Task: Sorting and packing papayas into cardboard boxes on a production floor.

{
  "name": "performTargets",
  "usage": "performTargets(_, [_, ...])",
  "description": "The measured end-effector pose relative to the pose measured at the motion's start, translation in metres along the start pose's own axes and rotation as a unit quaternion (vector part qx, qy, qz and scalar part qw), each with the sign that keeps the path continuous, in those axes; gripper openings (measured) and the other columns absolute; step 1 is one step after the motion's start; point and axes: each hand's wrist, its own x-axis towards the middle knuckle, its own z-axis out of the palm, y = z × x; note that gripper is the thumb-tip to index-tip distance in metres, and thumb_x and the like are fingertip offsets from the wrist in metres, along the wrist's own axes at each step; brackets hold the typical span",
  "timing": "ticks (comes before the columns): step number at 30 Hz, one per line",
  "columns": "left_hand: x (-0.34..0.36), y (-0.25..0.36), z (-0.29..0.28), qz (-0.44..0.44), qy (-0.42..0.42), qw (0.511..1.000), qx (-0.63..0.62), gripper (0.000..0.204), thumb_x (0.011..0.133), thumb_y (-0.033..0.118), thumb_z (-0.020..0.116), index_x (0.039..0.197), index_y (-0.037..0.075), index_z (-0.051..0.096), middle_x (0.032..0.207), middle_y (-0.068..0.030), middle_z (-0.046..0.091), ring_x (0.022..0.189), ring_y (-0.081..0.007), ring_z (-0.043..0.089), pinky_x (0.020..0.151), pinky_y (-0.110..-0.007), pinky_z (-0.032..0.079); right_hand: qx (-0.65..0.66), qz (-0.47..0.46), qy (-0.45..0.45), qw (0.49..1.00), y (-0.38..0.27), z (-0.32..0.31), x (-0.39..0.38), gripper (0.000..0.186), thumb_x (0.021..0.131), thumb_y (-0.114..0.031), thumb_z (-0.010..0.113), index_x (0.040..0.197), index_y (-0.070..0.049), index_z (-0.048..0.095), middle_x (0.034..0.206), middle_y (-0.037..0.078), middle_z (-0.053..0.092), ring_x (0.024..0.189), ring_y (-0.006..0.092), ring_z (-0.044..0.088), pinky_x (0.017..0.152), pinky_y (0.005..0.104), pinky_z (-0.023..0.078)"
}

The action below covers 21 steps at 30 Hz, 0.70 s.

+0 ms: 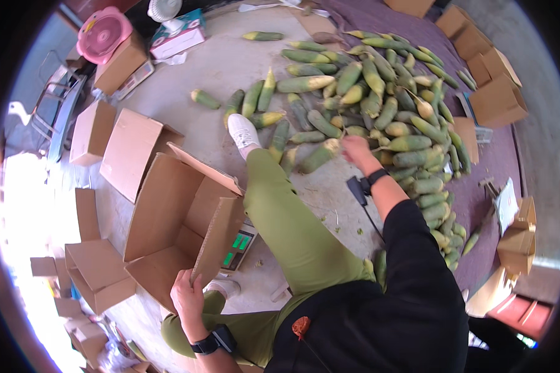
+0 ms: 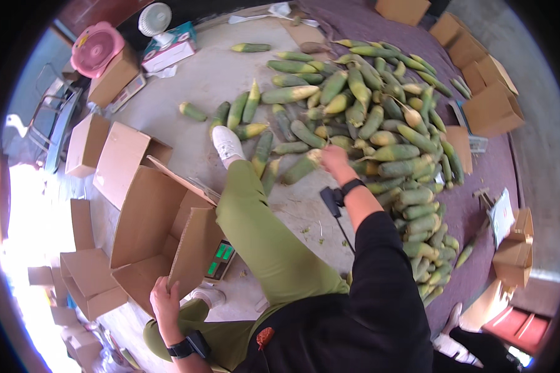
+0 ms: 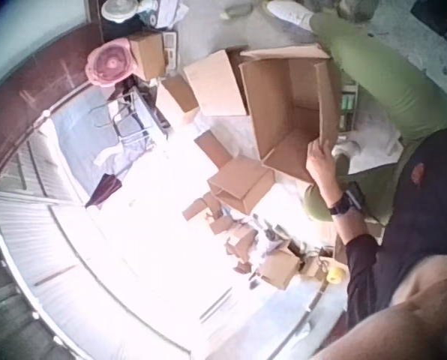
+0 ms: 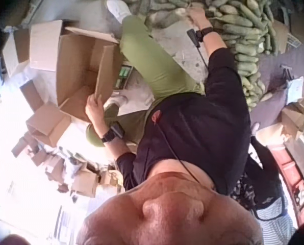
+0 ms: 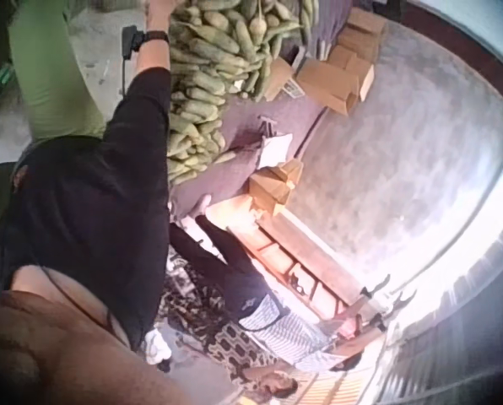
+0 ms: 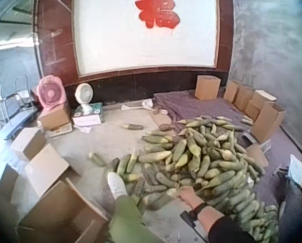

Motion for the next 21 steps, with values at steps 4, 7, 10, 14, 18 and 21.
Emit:
performTargets(4, [0.006,0.007,0.001,-0.028,-0.001,0.999,-0.022,0.014,0.079,0.01,0.062,0.09,0.002,0.064,0.085,-0.0149,0.061,0.078,-0.0366,0.06,0.069,-0.042,0.048,0.147,0.121,0.064,0.98,0.077,-0.065,0.053,0.026,0.086,-0.015,0.06,0.112,-0.013,0.058,0.094,0.007,0.059,0.072,0.024,0.062,0.054,0.0345,0.049])
performTargets(7, [0.008,0.012,-0.007,-0.053,-0.009,0.998,-0.021,0.013,0.078,0.008,0.062,0.089,0.002,0.064,0.084,-0.0138,0.062,0.077,-0.0352,0.061,0.068,-0.04,0.048,0.334,0.176,0.076,0.923,0.085,-0.067,0.054,0.033,0.087,-0.015,0.061,0.119,-0.011,0.052,0.11,0.01,0.054,0.091,0.0297,0.061,0.063,0.0378,0.05])
performTargets(10, [0.012,0.016,-0.009,-0.051,-0.017,0.998,-0.03,0.012,0.077,0.007,0.062,0.088,0.002,0.064,0.084,-0.013,0.062,0.077,-0.034,0.061,0.068,-0.039,0.049,0.389,0.133,0.102,0.906,0.094,-0.07,0.064,0.033,0.09,-0.014,0.058,0.12,-0.003,0.05,0.115,0.012,0.051,0.103,0.0322,0.057,0.079,0.0403,0.052])
performTargets(14, [0.013,0.016,-0.012,-0.055,-0.018,0.998,-0.027,0.011,0.076,0.008,0.062,0.086,0.001,0.063,0.083,-0.0143,0.061,0.076,-0.0354,0.061,0.068,-0.039,0.049,0.475,0.139,0.131,0.859,0.101,-0.071,0.084,0.038,0.092,-0.017,0.054,0.122,0.004,0.044,0.114,0.013,0.05,0.103,0.0321,0.056,0.092,0.0418,0.051])
performTargets(18, [0.014,0.017,-0.011,-0.047,-0.025,0.998,-0.022,0.013,0.078,0.01,0.061,0.088,0.003,0.065,0.084,-0.0122,0.062,0.078,-0.033,0.061,0.069,-0.038,0.05,0.494,0.109,0.163,0.847,0.121,-0.095,0.089,0.027,0.092,-0.023,0.055,0.104,0.001,0.049,0.091,0.011,0.051,0.085,0.0258,0.059,0.08,0.0387,0.055])
performTargets(21, [0.009,0.018,-0.015,-0.053,-0.016,0.998,-0.021,0.013,0.079,0.011,0.061,0.088,0.003,0.066,0.084,-0.0114,0.063,0.078,-0.0324,0.061,0.069,-0.038,0.05,0.332,0.134,0.214,0.909,0.1,-0.101,0.062,0.029,0.091,-0.03,0.057,0.096,-0.003,0.049,0.083,0.009,0.05,0.067,0.0208,0.054,0.065,0.0341,0.054])
